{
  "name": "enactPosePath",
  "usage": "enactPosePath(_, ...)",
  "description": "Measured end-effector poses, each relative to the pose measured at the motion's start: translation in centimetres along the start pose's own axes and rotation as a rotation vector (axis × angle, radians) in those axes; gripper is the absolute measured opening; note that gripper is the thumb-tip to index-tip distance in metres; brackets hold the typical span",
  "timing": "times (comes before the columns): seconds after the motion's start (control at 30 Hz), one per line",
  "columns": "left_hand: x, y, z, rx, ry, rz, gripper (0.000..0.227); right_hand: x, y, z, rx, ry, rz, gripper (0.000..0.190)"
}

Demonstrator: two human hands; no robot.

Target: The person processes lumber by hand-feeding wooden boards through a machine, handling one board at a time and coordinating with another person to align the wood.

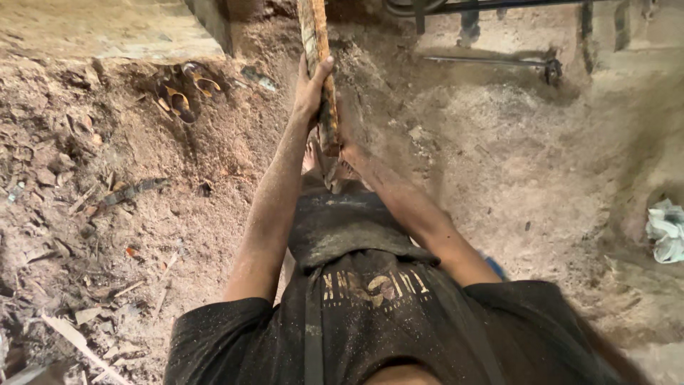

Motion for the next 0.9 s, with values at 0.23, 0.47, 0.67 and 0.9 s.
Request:
enactPosePath(0.23,0.3,-0.5,0.5,-0.022,-0.013,0.047,0.122,-1.1,0.3,-1.3,-0.018,-0.028,0.039,0.059)
enactPosePath(0.47,0.8,-2.0,0.5,-0.002,-0.019,0.087,0.123,-0.7,0.6,1.0,-0.056,-0.021,0.075,0.057)
enactPosePath(0.67,-0.1,0.3,0.0,0.002,0.032,-0.051,0.118,0.5,-1.4,-0.9,-0.12,-0.026,0.119,0.056)
enactPosePath(0.9,0.1,0.1,-0.1,0.101,0.022,0.105,0.114,1.9,-1.6,-0.1,-0.125,-0.051,0.189,0.059)
Point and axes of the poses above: each hand's wrist, its own z-axis away from the middle knuckle, its own x-axis out of the palm, y = z × x, the point moved 10 cm from there along -z, towards the middle knuckle, and after that the axes turned 15 degrees about -z, right-handed, at the moved point
